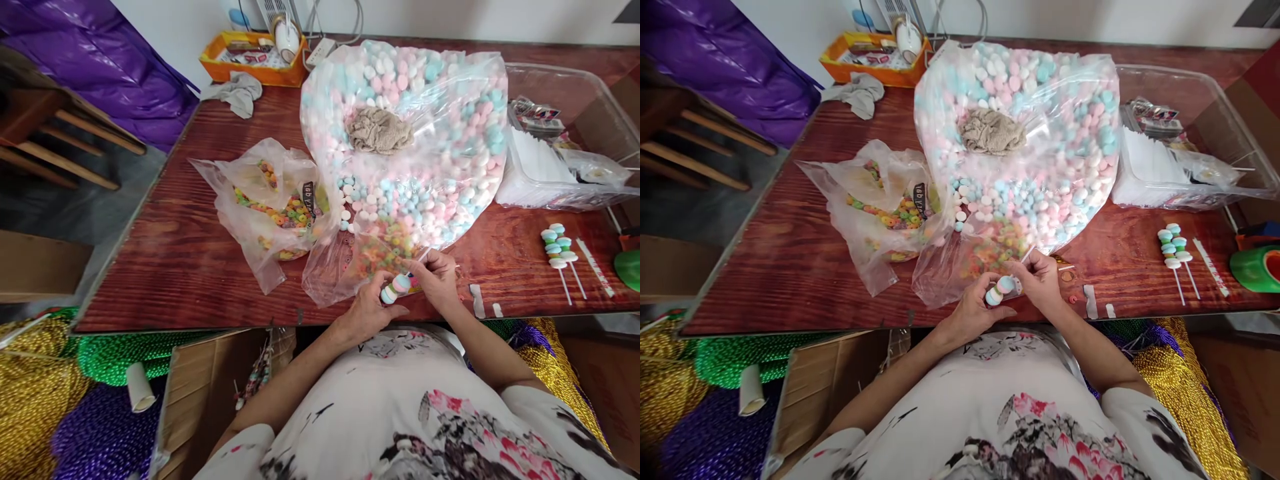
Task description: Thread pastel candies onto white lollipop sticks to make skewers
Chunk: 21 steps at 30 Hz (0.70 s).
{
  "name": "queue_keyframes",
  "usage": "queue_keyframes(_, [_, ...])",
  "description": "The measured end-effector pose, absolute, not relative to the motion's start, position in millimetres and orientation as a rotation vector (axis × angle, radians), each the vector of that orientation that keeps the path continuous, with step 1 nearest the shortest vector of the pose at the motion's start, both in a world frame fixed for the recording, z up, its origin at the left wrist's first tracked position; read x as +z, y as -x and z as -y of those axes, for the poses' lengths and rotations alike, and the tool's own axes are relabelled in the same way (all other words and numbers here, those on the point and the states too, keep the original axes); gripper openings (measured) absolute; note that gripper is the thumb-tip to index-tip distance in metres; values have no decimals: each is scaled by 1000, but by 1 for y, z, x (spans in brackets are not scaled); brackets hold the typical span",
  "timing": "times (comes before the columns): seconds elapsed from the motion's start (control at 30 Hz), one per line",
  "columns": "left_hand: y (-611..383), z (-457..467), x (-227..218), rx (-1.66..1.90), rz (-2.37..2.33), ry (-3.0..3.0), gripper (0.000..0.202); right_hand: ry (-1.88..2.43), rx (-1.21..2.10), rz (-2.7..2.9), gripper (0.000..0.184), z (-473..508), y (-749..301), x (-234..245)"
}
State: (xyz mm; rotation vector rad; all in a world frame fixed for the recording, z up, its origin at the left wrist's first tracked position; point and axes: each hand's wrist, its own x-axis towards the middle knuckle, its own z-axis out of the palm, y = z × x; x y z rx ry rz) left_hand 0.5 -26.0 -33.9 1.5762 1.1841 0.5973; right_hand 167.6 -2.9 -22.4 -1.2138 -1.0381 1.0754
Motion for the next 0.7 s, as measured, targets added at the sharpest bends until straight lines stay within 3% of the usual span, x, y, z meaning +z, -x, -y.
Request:
queue_keyframes(0.17, [-1, 32, -31, 650, -1212, -1629, 79, 1238, 987, 960, 42, -9, -173, -24])
queue_keyframes(0.3, [-1, 33, -32, 687, -1210, -1651, 86, 1241, 957, 988, 45, -8, -173, -21])
queue_keyframes(0.7, [5, 20, -13, 524, -1067, -1553, 116, 800, 1381, 1471, 22, -8, -181, -20])
